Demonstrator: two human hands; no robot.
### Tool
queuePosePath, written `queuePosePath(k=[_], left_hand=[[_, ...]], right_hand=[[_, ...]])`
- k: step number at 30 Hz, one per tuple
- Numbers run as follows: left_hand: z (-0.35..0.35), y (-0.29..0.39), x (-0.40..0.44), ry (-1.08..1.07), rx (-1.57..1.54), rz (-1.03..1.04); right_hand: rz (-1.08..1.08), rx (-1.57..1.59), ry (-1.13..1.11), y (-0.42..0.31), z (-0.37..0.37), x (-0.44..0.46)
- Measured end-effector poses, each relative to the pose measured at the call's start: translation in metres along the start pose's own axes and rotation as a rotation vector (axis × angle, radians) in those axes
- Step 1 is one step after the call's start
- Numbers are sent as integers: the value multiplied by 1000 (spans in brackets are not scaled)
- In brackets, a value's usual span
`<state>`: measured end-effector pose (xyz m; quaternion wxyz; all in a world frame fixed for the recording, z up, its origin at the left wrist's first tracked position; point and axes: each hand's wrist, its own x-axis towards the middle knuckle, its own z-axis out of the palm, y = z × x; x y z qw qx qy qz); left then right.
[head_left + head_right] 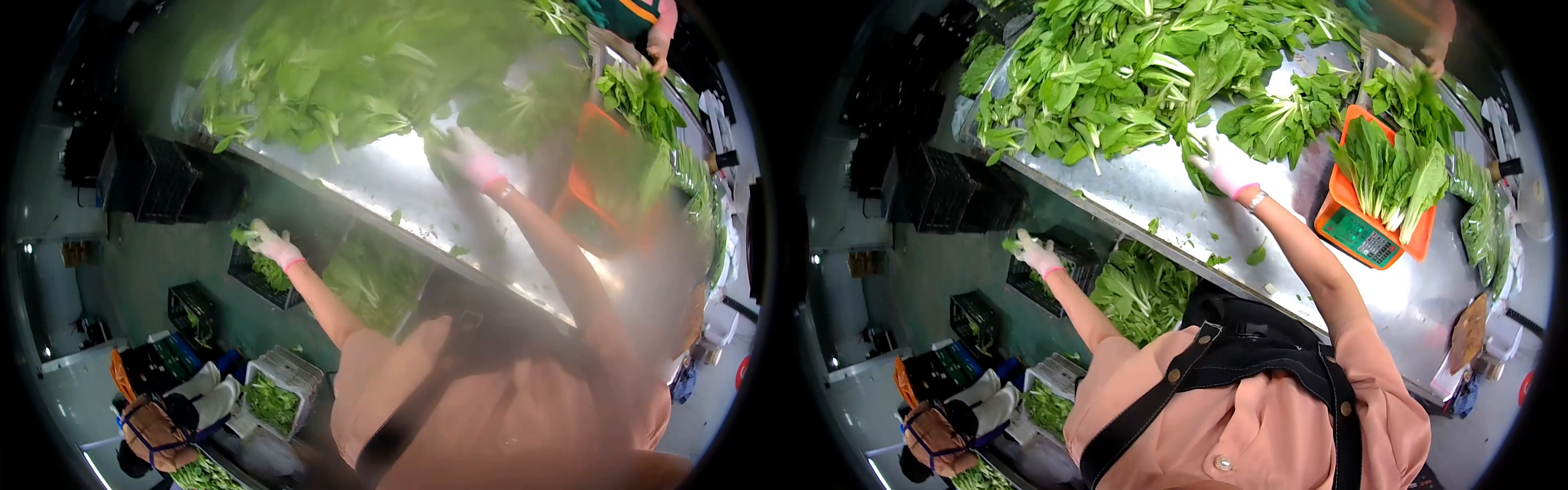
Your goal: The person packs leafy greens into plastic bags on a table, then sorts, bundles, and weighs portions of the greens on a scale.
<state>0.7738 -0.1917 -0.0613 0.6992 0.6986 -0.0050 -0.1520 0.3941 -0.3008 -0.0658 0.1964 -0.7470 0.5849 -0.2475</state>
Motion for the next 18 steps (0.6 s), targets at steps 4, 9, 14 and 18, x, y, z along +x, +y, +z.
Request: queuePosePath(k=[4,9,14,18], left_hand=[[50,-13,-64,-639,141,482],[112,-52,-147,-1270,418,751],[146,-35,-194,-1320,679,1501],[158,-47,-168,-1389,462,1218]], right_hand=[[75,-179,15,3,41,21],[204,48,-305,-8,-6,13],[77,163,-446,1,-44,-7],[137,462,-147,-8,-81,-19]])
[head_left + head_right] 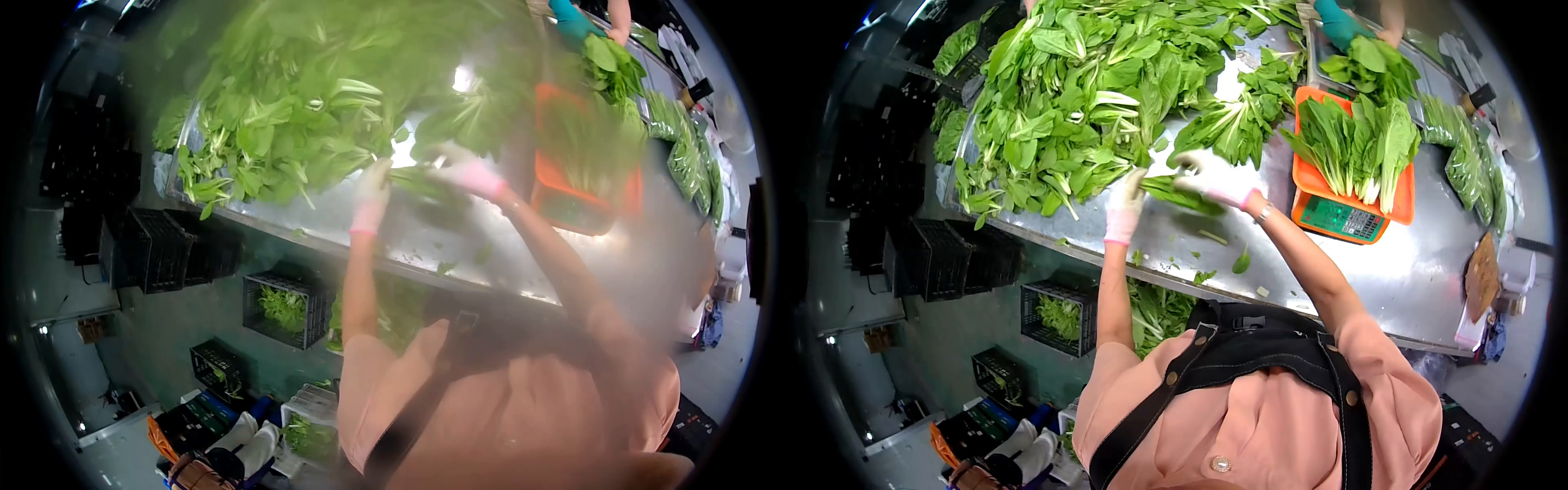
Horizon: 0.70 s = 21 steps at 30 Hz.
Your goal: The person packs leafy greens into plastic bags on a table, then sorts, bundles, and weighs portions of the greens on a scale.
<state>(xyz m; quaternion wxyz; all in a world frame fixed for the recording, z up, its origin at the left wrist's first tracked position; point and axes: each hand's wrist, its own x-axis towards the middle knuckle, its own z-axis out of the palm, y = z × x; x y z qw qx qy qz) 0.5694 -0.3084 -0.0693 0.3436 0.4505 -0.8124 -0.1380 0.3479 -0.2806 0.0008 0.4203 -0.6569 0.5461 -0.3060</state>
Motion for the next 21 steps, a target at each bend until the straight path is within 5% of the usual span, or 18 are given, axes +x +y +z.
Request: queuePosePath(k=[3,5,12,21], left_hand=[[-18,-6,-12,44,-151,-287],[-28,17,-13,47,-782,-740],[-1,70,-21,38,-1203,-771],[28,100,-32,-18,-1368,-721]], right_hand=[[27,329,438,23,-11,-10],[78,385,543,15,-15,-20],[67,224,181,14,22,-28],[44,221,214,16,30,-37]])
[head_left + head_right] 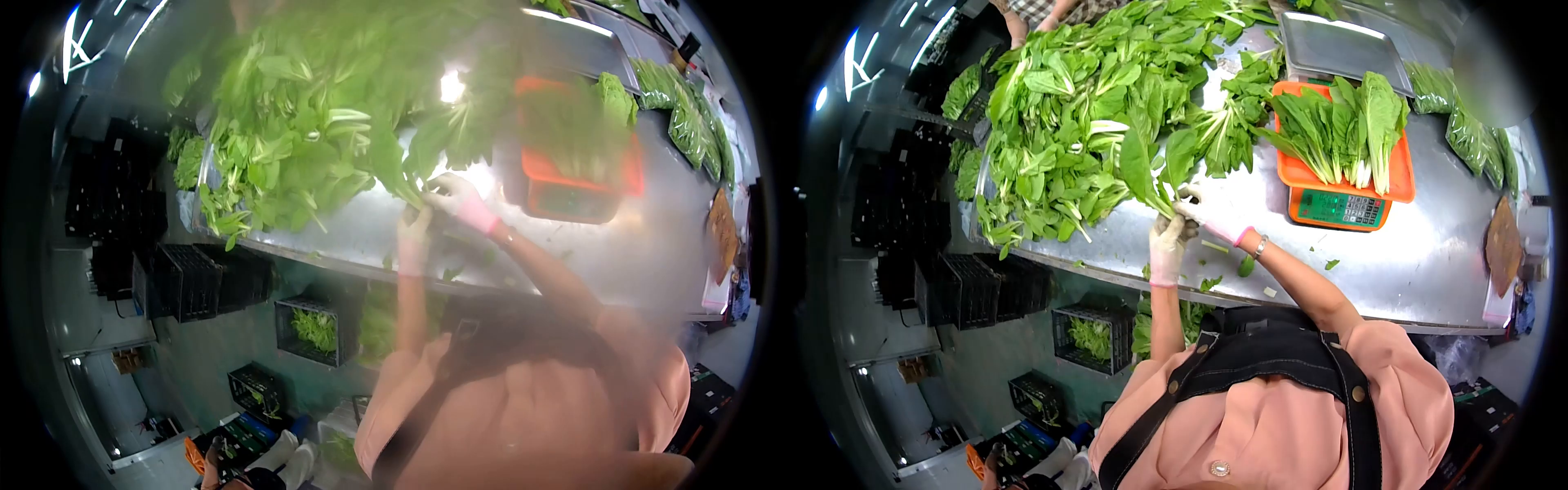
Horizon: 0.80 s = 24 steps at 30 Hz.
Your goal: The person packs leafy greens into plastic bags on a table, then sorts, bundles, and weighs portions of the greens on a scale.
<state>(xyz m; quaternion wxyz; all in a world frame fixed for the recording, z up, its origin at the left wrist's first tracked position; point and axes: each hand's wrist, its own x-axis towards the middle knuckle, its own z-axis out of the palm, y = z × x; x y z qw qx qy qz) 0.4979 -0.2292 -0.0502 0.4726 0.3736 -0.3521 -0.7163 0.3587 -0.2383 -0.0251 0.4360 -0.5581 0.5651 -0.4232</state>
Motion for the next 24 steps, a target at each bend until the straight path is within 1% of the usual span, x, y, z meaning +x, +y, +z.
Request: queuePosePath(k=[1,3,5,6,7,9,10,11,12,13,14,15,16,17,19,20,21,23,24], left_hand=[[3,2,0,-6,24,-9],[10,4,-6,-44,-26,-64],[17,5,-10,-62,-57,-64],[18,5,-12,-71,-53,-50],[18,4,-14,-39,-58,-49],[15,1,-15,-6,-61,-42],[14,0,-15,34,-147,-4],[12,-1,-16,76,-234,32],[24,7,-22,237,-211,63],[21,7,-24,245,-210,70],[15,6,-26,301,-129,133],[17,12,-29,351,-45,198],[22,15,-34,384,32,213],[26,17,-38,385,43,210],[39,17,-44,341,255,237],[47,13,-46,314,271,282],[61,14,-50,324,323,285],[87,12,-57,314,339,259],[93,6,-58,300,342,246]], right_hand=[[-24,-45,16,1,-1,0],[-56,-7,52,1,-3,-9],[-48,113,115,-2,-5,-17],[22,171,105,-7,-7,-21],[8,171,107,-8,-8,-25],[97,324,69,-5,-8,-35],[-143,303,77,10,-2,-39],[-596,-62,165,27,-2,-39],[-553,-104,168,17,-7,-46],[-532,-120,167,4,-16,-56],[-512,-136,166,-9,-24,-67],[-389,-66,107,-19,-34,-75],[-264,5,49,-23,-40,-81],[-260,15,51,-18,-44,-82],[111,-502,-452,-1,-58,-85],[-7,-549,-409,5,-65,-97],[7,-541,-405,6,-68,-104],[-185,-396,-11,3,-75,-104],[-41,-263,-51,-23,-89,-106]])
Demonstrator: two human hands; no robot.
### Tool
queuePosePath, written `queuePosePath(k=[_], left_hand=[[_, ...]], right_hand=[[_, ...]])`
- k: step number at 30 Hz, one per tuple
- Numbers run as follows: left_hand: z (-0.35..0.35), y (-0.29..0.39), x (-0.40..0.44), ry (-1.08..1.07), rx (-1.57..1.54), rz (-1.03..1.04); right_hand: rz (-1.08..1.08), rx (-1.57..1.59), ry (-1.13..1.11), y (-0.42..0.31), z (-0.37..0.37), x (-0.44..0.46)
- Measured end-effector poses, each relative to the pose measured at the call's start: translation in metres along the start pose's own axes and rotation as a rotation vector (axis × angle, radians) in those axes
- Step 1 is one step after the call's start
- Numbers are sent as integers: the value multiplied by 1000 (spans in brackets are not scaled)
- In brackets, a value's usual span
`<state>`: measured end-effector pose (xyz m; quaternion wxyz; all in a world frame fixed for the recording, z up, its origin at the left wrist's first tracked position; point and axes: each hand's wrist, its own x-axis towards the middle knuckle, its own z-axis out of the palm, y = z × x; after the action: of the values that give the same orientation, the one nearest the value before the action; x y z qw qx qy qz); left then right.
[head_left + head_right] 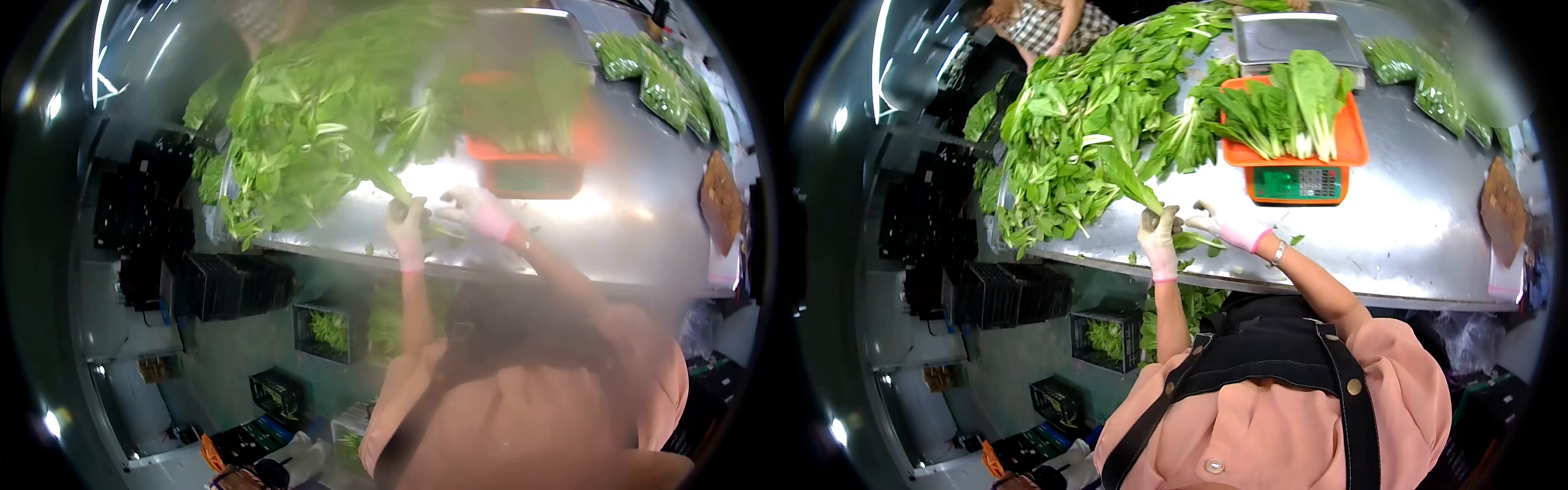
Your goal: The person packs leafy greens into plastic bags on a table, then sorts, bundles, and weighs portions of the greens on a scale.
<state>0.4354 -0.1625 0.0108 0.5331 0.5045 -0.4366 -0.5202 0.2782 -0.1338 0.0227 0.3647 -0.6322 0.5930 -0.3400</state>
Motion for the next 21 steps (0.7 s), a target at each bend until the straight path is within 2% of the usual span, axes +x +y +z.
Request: queuePosePath(k=[1,3,5,7,11,12,15,17,18,19,20,21], left_hand=[[8,-4,-3,-25,23,15],[23,-14,-7,-89,49,16],[36,-28,-15,-149,20,71],[52,-27,-28,-124,161,137],[69,-46,-34,-88,582,442],[77,-33,-40,-110,588,455],[92,-14,-39,-280,402,362],[101,-2,-34,-415,161,271],[97,-3,-28,-429,143,221],[94,-2,-24,-395,96,199],[90,-2,-20,-336,87,163],[84,-3,-16,-275,79,127]], right_hand=[[15,1,18,-1,-3,2],[-124,116,147,2,-9,2],[-168,92,208,4,-10,-3],[-119,65,255,9,-16,-12],[-130,119,340,19,-29,-25],[-136,121,371,16,-35,-28],[-176,167,502,18,-53,-28],[-29,406,469,15,-76,-29],[-100,366,573,18,-86,-28],[-153,-49,726,20,-103,-26],[-164,-6,801,18,-115,-27],[-218,-212,807,27,-126,-24]])
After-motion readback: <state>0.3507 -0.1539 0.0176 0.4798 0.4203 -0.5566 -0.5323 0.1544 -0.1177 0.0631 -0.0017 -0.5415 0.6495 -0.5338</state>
